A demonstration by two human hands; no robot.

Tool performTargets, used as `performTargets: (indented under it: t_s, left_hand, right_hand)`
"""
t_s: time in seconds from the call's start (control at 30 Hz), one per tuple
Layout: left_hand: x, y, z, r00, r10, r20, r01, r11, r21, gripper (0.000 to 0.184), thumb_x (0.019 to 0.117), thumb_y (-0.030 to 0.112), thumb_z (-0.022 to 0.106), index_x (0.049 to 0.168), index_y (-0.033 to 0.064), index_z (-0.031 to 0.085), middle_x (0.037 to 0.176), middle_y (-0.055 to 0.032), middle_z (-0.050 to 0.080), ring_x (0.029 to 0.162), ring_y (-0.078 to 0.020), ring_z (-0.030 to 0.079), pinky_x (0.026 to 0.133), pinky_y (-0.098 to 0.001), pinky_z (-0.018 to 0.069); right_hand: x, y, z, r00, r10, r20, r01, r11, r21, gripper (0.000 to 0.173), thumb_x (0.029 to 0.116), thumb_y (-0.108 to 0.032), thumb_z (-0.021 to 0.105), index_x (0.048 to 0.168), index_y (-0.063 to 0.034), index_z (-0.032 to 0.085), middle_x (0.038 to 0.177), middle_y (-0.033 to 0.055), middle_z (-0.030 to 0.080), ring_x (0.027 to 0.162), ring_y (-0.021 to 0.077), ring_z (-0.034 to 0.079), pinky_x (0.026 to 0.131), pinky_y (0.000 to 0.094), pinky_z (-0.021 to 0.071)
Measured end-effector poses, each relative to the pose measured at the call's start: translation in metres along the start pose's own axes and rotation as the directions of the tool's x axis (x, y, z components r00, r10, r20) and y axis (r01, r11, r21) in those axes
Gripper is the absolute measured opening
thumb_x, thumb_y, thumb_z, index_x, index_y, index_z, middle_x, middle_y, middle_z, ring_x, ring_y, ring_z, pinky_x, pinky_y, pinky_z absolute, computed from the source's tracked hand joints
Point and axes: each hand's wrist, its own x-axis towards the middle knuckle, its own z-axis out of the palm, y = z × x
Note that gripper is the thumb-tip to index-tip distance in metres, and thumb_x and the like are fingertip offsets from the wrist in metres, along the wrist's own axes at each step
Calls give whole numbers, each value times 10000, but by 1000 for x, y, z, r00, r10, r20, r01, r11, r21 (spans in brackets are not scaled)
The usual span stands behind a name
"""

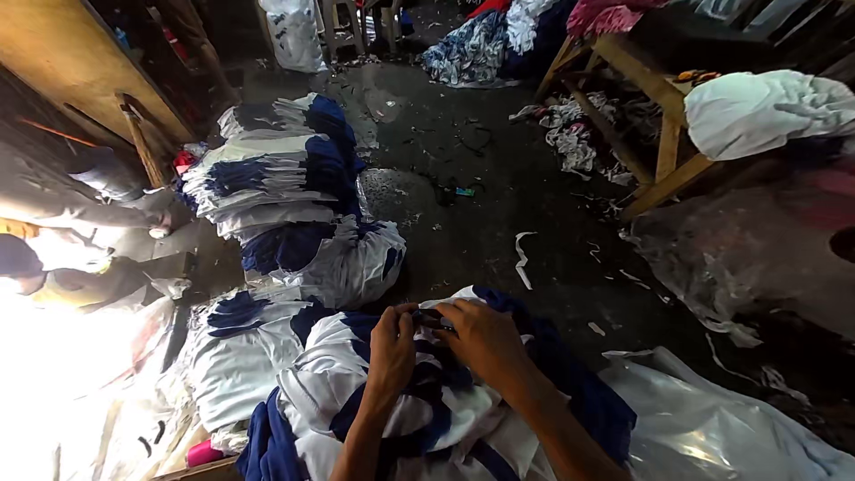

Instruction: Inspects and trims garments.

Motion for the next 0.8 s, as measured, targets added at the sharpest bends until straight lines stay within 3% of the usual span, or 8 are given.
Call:
performTargets:
  t_s: [0.07, 0.2, 0.3, 0.37, 0.47, 0.53, 0.67, 0.8]
  left_hand:
    - [-1, 1, -1, 999, 40, 28, -43, 994, 105, 275, 1058, 83, 450, 1206, -23, 656, 1059, -109, 718, 940, -146, 712, 910, -348, 593]
    - [-2, 5, -3, 994, 88, 69, -103, 960, 262, 287, 1043, 107, 484, 1230, -5, 669, 1014, -100, 712, 879, -142, 683, 842, -333, 566]
    - [-1, 8, -6, 996, 45, 75, -62, 971, 232, 281, 1049, 105, 474, 1218, -16, 664, 989, -95, 707, 890, -141, 687, 865, -337, 572]
    - [-1, 7, -7, 995, 35, 89, -53, 974, 218, 274, 1047, 97, 474, 1203, -27, 663, 1005, -108, 715, 924, -150, 702, 900, -348, 580]
    - [0, 7, -8, 994, 41, 101, -61, 977, 205, 269, 1045, 91, 478, 1188, -30, 671, 1025, -119, 722, 948, -153, 711, 914, -346, 583]
    - [1, 8, -9, 995, 42, 90, -58, 980, 191, 265, 1037, 85, 479, 1175, -22, 678, 1015, -106, 722, 930, -142, 708, 895, -337, 585]
    - [1, 8, -13, 996, 34, 84, -48, 985, 163, 268, 1026, 78, 483, 1180, -20, 680, 1009, -90, 716, 909, -122, 694, 881, -324, 578]
    - [1, 5, -12, 996, 41, 83, -51, 991, 120, 244, 1019, 54, 488, 1149, -21, 680, 1041, -90, 719, 942, -117, 698, 912, -320, 578]
  right_hand:
    - [2, -5, 0, 998, 29, 61, -27, 999, -36, 271, 997, -285, 674, 1201, -117, 734, 1042, 135, 722, 958, 342, 707, 796, 538, 563]
    - [3, -5, 6, 999, 41, -4, -41, 998, 41, 242, 1025, -278, 627, 1130, -114, 771, 1013, 135, 747, 936, 345, 725, 779, 562, 566]
    - [15, 4, 2, 978, 160, 138, -189, 953, 238, 415, 1024, -362, 634, 1344, -99, 652, 1177, 166, 712, 1069, 368, 686, 908, 605, 527]
    - [26, 15, 7, 970, 127, 208, -190, 927, 322, 575, 994, -397, 678, 1483, -140, 519, 1169, 172, 695, 1061, 358, 678, 929, 594, 526]
    - [33, 20, 13, 974, 54, 219, -128, 933, 338, 434, 1017, -395, 640, 1388, -169, 633, 1217, 114, 710, 1129, 295, 674, 985, 550, 514]
    - [32, 24, 14, 974, 37, 222, -123, 914, 386, 474, 1010, -421, 643, 1392, -142, 612, 1238, 114, 688, 1132, 282, 663, 994, 538, 513]
    - [27, 32, 14, 982, -21, 187, -67, 889, 452, 490, 1012, -436, 631, 1337, -69, 631, 1199, 134, 660, 1082, 269, 653, 966, 504, 525]
    - [16, 27, 16, 998, 51, 24, -56, 928, 367, 384, 995, -373, 680, 1255, -92, 719, 1085, 104, 688, 974, 260, 678, 862, 491, 563]
